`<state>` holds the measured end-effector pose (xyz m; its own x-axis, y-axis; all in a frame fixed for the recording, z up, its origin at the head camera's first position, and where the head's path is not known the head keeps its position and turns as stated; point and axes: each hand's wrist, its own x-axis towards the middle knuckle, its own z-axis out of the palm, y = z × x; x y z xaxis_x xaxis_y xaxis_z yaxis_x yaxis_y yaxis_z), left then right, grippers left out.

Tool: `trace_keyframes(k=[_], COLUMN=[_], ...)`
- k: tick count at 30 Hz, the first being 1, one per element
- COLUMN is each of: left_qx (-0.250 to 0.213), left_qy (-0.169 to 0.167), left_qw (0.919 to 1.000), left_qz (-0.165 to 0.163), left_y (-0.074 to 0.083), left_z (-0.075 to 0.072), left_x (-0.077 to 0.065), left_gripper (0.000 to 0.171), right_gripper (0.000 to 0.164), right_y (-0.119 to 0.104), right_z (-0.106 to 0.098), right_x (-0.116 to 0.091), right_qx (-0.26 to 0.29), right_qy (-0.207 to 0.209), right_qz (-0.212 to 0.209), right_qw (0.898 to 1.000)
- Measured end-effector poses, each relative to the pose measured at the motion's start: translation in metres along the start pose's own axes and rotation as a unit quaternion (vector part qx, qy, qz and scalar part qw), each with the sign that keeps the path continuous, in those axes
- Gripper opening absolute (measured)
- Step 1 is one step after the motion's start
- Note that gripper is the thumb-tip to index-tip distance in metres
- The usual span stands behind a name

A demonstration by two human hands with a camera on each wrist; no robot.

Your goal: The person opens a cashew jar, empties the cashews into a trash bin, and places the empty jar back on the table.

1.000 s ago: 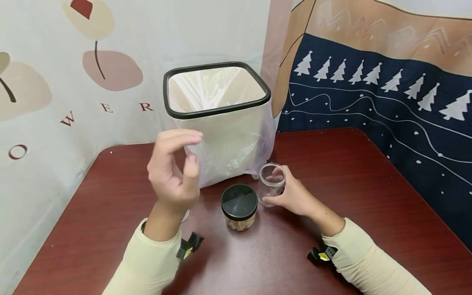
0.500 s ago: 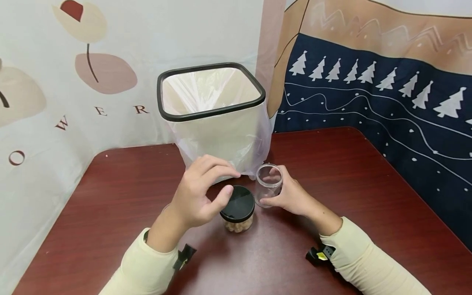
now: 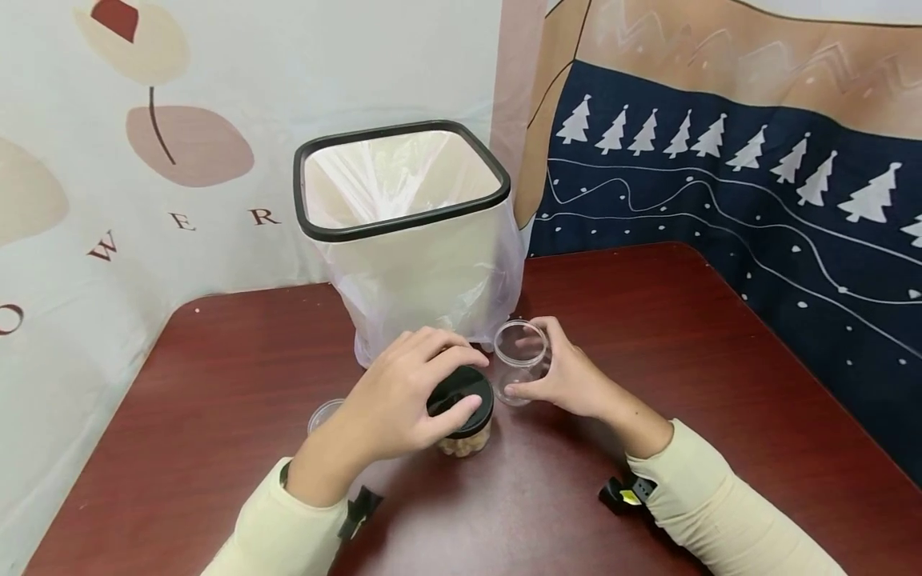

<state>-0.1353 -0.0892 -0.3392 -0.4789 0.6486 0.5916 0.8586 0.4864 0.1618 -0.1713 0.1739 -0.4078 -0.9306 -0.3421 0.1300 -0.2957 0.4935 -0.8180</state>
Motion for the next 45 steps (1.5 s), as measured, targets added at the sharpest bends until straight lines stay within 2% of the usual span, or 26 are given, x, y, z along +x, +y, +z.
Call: trace_keyframes(k=[7,11,20,26,34,45], left_qx=[0.018,0.025,0.028,0.032,0.038,0.013], left_qy=[-0.046,-0.066,-0.103,-0.121,-0.142,-0.166], left_qw=[0.9988,0.9975,0.9936,0.9910,0.9872,0.9817], left_qz=[0.001,0.000,-0.038,-0.048,-0.063,-0.093], left_y=[0.003,0.004,0.002,0.000,-0.003,-0.006], left_z=[0.005,0.010,0.011,0.016,0.021,0.028], left_x=[0.001,0.001,-0.003,-0.005,-0.007,-0.011], left_gripper=[0.040,0.048,0.059,0.063,0.067,0.072], right_gripper=[0.102,0.104,0.098,0.095,0.094,0.090], right_y=[-0.014,-0.025,-0.045,-0.053,-0.056,-0.057], right_z=[-0.008,-0.016,-0.022,-0.021,-0.023,-0.023], right_x=[-0.003,-0.005,-0.012,-0.016,-0.021,-0.023], right_qx=[-0.012,-0.021,-0.043,-0.046,-0.055,-0.060], right_qy=[0.019,0.027,0.025,0.018,0.011,0.011], right_qz=[-0.028,-0.041,-0.065,-0.078,-0.072,-0.081], right_qw=[0.999,0.999,0.997,0.996,0.996,0.995])
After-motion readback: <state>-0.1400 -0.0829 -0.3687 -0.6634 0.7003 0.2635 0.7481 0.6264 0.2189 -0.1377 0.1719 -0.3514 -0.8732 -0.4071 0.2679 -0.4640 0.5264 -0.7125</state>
